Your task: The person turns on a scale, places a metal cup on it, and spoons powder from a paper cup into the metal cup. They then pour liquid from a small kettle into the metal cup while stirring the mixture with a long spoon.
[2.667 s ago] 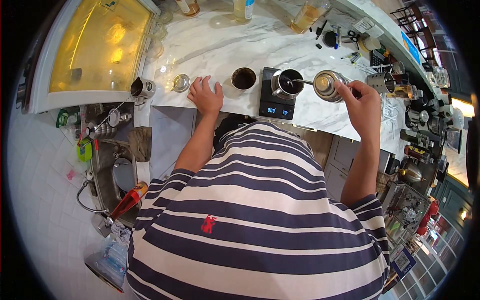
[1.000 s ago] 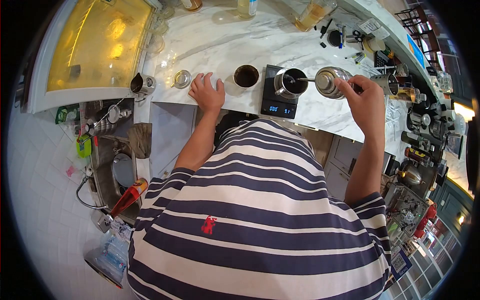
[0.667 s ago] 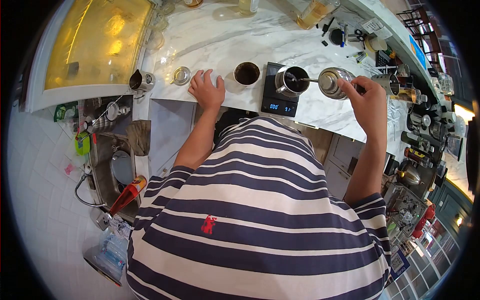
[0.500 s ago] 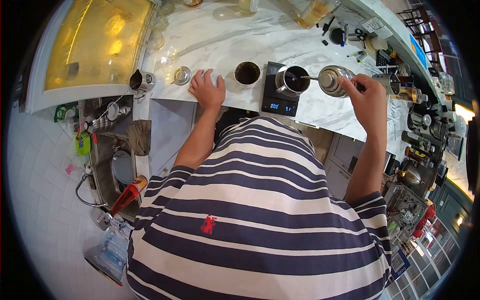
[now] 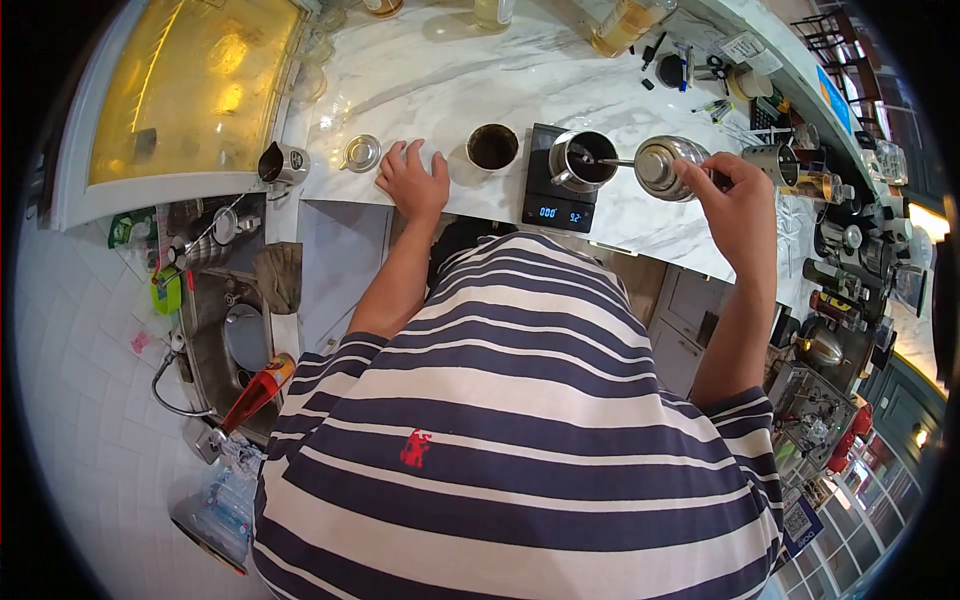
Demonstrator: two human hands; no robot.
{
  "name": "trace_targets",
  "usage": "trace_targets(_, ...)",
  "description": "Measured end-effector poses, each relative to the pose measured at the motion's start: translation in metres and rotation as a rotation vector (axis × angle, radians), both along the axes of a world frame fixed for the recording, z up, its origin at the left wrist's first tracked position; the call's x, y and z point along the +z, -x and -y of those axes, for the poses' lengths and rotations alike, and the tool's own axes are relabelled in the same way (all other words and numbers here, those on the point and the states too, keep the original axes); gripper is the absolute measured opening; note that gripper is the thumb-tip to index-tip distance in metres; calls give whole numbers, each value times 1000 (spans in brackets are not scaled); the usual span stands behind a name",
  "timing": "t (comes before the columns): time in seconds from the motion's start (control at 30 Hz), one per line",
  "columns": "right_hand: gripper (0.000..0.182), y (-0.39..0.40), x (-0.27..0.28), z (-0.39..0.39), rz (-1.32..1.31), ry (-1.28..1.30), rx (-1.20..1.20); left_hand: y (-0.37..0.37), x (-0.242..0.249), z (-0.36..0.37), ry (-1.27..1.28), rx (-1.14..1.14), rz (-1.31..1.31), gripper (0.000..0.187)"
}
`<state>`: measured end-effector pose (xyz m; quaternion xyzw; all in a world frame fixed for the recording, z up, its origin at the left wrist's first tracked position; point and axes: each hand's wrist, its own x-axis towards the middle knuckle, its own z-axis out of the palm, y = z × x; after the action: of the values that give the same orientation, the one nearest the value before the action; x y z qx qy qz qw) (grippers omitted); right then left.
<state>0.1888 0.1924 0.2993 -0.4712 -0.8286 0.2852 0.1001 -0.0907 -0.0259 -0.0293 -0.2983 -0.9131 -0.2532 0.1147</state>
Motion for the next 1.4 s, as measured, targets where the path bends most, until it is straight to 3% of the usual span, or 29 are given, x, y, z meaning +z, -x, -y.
trace_targets(1.07,35,3,2,0,52,-20,53,-1,1,0,-2,-2,4,42)
trace_targets(1.4,41,3,2,-6,23,-46,14,-1,3,-1,-8,-5,-12,41)
